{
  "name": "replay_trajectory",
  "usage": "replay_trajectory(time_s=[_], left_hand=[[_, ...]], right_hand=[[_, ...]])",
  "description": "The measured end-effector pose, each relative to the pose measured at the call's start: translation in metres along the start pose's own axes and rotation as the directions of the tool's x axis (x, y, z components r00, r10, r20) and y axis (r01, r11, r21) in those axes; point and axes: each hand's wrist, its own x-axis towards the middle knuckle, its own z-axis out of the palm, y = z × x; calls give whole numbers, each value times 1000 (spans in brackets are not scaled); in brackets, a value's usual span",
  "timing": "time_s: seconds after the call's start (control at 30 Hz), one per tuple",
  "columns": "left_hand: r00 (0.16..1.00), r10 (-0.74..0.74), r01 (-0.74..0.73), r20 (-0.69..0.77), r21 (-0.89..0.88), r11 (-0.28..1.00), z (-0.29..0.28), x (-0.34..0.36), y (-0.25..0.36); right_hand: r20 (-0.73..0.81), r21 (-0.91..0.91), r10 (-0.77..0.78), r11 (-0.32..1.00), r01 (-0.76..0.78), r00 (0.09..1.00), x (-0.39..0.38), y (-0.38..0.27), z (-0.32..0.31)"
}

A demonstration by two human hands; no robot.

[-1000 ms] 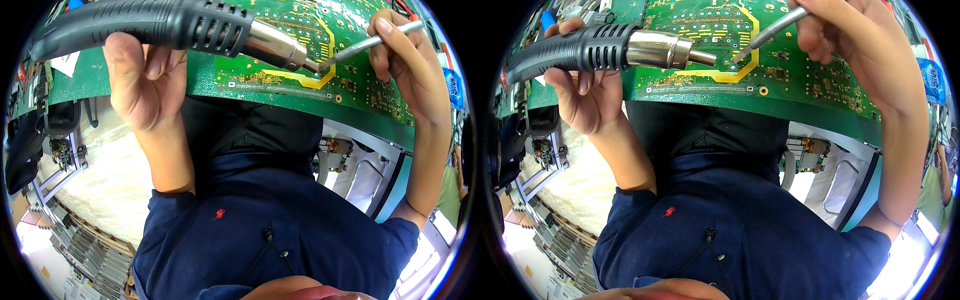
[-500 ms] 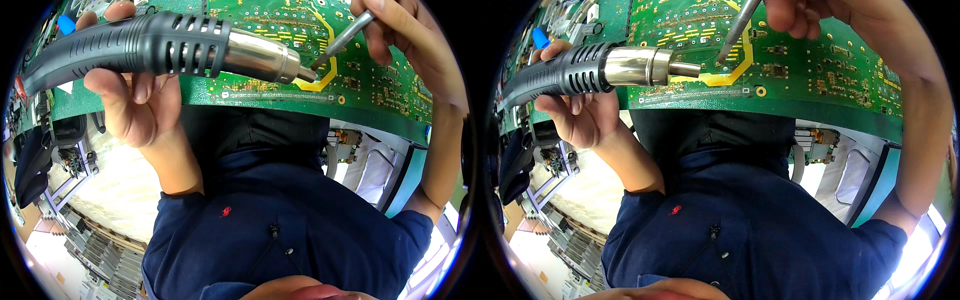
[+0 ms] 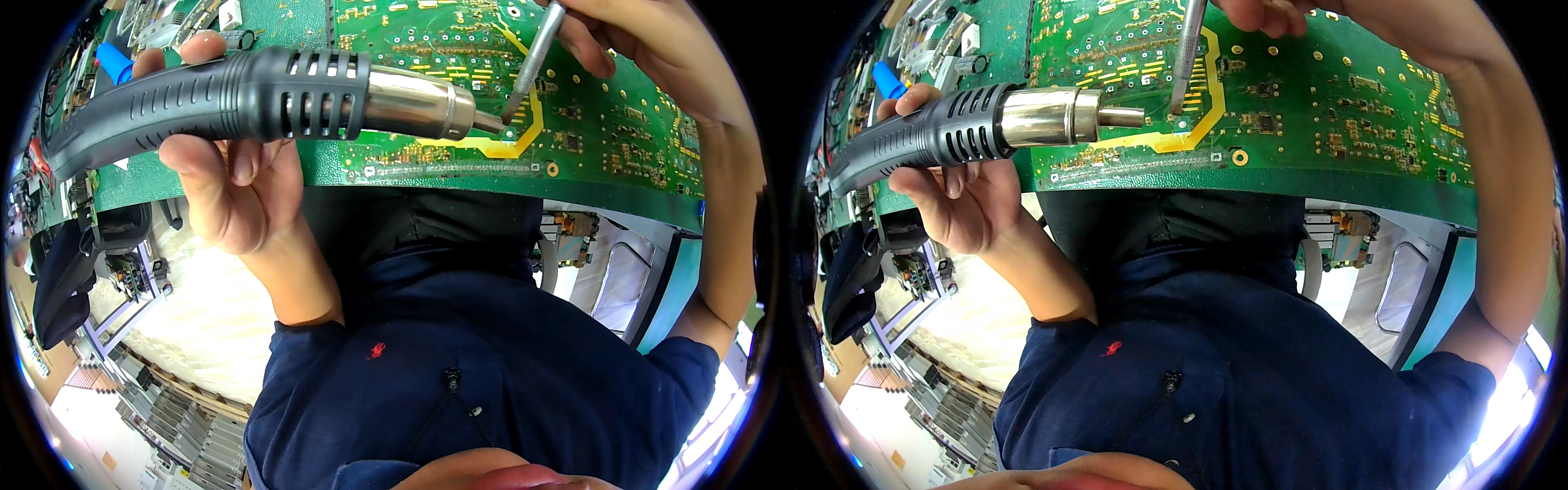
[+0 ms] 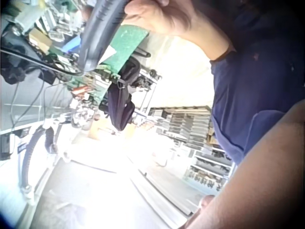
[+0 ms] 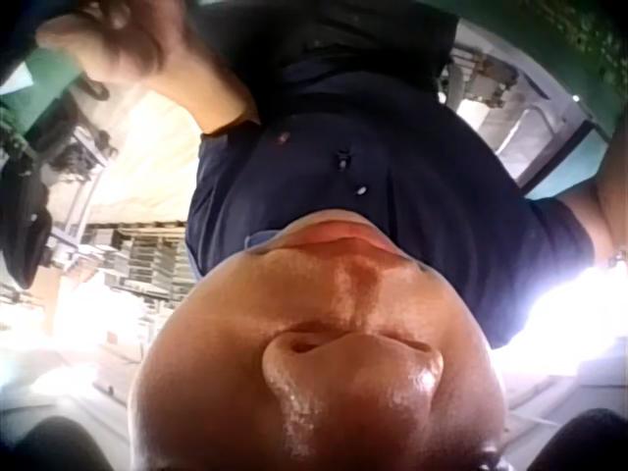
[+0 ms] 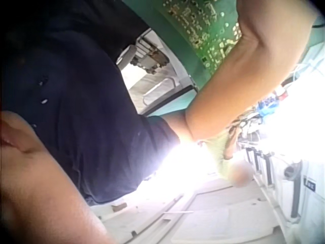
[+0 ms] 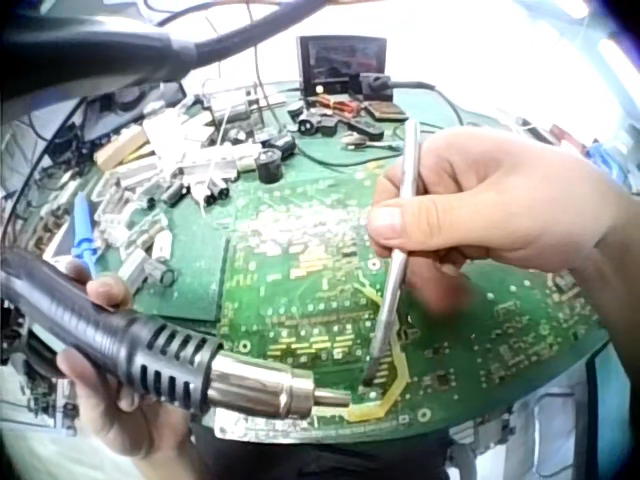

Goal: The person solders components on a large green circuit board using a hot air rework tool and a probe.

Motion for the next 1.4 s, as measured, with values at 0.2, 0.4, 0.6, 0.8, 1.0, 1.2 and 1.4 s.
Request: replay_trajectory(time_s=[0.2, 0.4, 0.6, 0.8, 1.0, 1.2, 1.4], left_hand=[[1000, 7, -6, -23, 33, 999, 1, 0, -1], [1000, 11, -10, -19, 20, 1000, 0, 1, -1], [1000, -5, 5, 1, 30, 1000, 1, 1, -1], [998, 0, 4, -59, 75, 997, 2, -1, 1], [999, -37, 40, -31, 93, 995, -1, -1, 2], [999, -8, 13, -51, 93, 996, -7, -4, 4], [999, -15, 20, -52, 109, 994, -7, -6, 5]], right_hand=[[-36, -24, 118, 993, -118, 992, -3, -23, 9], [-78, -16, 138, 990, -140, 987, -3, -24, 16], [-106, -136, 101, 984, -115, 989, 1, -11, 19], [-122, -83, 123, 988, -134, 985, 2, -19, 27], [-124, -134, 85, 986, -101, 989, -3, -25, 29], [-71, -145, 21, 989, -32, 997, -2, -21, 23], [-98, -178, 23, 983, -40, 995, -3, -23, 30]])
